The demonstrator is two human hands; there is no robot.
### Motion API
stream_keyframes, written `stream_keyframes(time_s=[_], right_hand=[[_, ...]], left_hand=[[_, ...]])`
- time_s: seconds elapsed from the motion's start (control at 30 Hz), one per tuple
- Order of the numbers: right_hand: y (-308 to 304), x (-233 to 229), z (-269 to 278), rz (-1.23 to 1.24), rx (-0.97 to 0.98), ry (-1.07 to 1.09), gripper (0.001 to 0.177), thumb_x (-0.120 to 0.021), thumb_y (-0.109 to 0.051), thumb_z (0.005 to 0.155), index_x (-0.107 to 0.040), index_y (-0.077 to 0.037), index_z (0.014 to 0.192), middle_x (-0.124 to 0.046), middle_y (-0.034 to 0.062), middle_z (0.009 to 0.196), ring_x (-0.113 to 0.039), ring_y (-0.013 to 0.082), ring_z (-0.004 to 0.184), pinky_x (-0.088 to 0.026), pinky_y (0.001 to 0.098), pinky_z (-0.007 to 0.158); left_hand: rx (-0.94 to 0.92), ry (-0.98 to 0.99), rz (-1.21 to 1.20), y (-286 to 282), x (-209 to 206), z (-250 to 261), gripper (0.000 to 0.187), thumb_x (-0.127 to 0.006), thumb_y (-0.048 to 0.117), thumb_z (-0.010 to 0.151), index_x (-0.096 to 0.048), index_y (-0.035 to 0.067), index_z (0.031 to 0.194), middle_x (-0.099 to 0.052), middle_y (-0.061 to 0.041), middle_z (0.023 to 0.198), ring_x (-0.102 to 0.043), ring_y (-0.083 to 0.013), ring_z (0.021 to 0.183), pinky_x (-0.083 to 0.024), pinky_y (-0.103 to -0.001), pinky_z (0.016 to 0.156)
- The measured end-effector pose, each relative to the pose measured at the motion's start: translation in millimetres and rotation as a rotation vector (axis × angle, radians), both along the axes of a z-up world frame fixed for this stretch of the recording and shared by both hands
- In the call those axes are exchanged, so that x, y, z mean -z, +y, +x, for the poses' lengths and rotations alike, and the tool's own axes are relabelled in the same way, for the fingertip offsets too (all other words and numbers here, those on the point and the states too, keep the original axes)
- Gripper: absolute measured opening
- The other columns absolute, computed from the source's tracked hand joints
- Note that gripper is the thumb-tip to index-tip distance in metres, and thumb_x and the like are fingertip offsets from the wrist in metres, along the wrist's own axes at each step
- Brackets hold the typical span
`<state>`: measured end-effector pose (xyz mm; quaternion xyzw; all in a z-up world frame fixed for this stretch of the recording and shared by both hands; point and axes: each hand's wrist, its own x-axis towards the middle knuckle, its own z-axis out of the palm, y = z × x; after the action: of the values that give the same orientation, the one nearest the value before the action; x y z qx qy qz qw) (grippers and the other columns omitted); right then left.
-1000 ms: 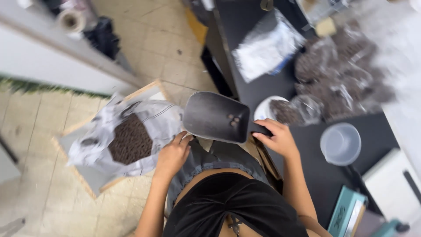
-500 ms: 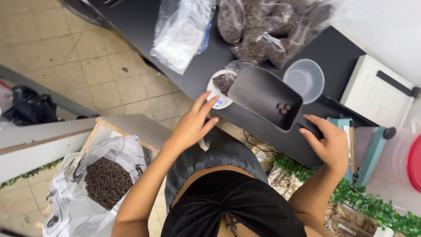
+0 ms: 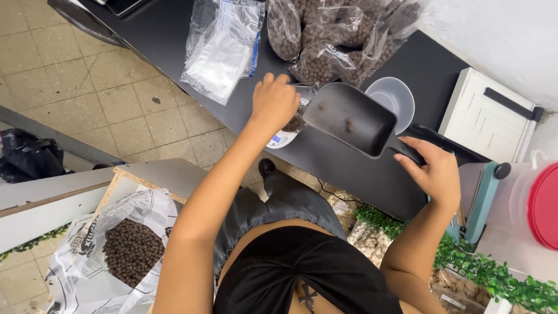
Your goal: Bagging and weighing small snack items from a bulk container into individual plastic bags using a scoop and a digital scale.
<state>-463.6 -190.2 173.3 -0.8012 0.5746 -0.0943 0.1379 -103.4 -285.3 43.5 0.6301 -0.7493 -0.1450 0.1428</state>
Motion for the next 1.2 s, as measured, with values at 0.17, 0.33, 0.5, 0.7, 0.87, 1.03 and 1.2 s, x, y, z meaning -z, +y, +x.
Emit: stream_keyframes(time_s=[0.17, 0.33, 0.5, 0.7, 0.87, 1.03, 1.2], right_hand=[[-12, 0, 6, 0.02, -0.023, 0.0, 0.036, -0.071, -0.031, 0.096, -0.072, -0.014, 0.128, -0.074, -0.0006, 0.121, -0.06, 0.0147, 0.061, -0.046, 0.0271, 0.068], [-17, -4, 3, -0.055, -0.105, 0.014, 0.034, -0.073, -0.031, 0.097, -0.073, -0.012, 0.126, -0.075, 0.0007, 0.115, -0.057, 0.014, 0.058, -0.045, 0.0272, 0.067], [-13, -19, 3, -0.1, -0.125, 0.051, 0.033, -0.074, -0.031, 0.097, -0.074, -0.014, 0.125, -0.075, 0.0013, 0.116, -0.061, 0.0139, 0.054, -0.043, 0.0252, 0.063], [-4, -18, -12, -0.115, -0.039, -0.011, 0.032, -0.074, -0.028, 0.099, -0.075, -0.008, 0.124, -0.076, 0.0054, 0.116, -0.068, 0.0167, 0.086, -0.048, 0.0288, 0.076], [2, 8, -25, -0.153, 0.079, -0.191, 0.031, -0.079, -0.019, 0.098, -0.076, -0.002, 0.123, -0.075, 0.0097, 0.113, -0.065, 0.0172, 0.092, -0.048, 0.0284, 0.082], [7, 35, -35, -0.143, 0.196, -0.322, 0.034, -0.08, -0.016, 0.099, -0.073, 0.002, 0.127, -0.071, 0.0114, 0.108, -0.064, 0.0184, 0.1, -0.049, 0.0293, 0.087], [8, 88, -70, -0.019, 0.378, -0.526, 0.037, -0.077, -0.018, 0.098, -0.068, -0.004, 0.131, -0.064, 0.0, 0.103, -0.057, 0.008, 0.096, -0.047, 0.023, 0.089]], left_hand=[[0.035, 0.119, -0.041, 5, -10, 2, 0.017, -0.056, -0.001, 0.084, -0.07, 0.006, 0.091, -0.066, -0.001, 0.098, -0.054, -0.0342, 0.088, -0.049, -0.047, 0.062], [0.057, 0.307, 0.071, 14, -42, 7, 0.052, -0.051, -0.009, 0.083, -0.062, 0.004, 0.132, -0.06, 0.001, 0.137, -0.052, -0.033, 0.098, -0.056, -0.048, 0.061], [0.093, 0.36, 0.041, 17, -48, 9, 0.053, -0.052, -0.01, 0.083, -0.063, 0.004, 0.133, -0.059, -0.001, 0.141, -0.054, -0.0306, 0.102, -0.056, -0.045, 0.077], [0.107, 0.439, 0.05, 24, -63, 16, 0.048, -0.051, -0.001, 0.09, -0.062, 0.006, 0.136, -0.056, -0.001, 0.144, -0.051, -0.0284, 0.11, -0.055, -0.045, 0.085], [0.131, 0.509, -0.044, 37, -66, 21, 0.029, -0.052, 0.006, 0.096, -0.07, 0.01, 0.119, -0.05, -0.009, 0.146, -0.05, -0.0297, 0.111, -0.053, -0.045, 0.072], [0.142, 0.592, -0.05, 55, -71, 31, 0.024, -0.055, 0.013, 0.102, -0.068, 0.014, 0.122, -0.04, -0.009, 0.152, -0.048, -0.0298, 0.119, -0.054, -0.047, 0.083], [0.044, 0.804, -0.131, 89, -72, 65, 0.029, -0.052, 0.026, 0.108, -0.062, 0.011, 0.131, -0.042, -0.013, 0.153, -0.055, -0.0294, 0.131, -0.041, -0.049, 0.116]])
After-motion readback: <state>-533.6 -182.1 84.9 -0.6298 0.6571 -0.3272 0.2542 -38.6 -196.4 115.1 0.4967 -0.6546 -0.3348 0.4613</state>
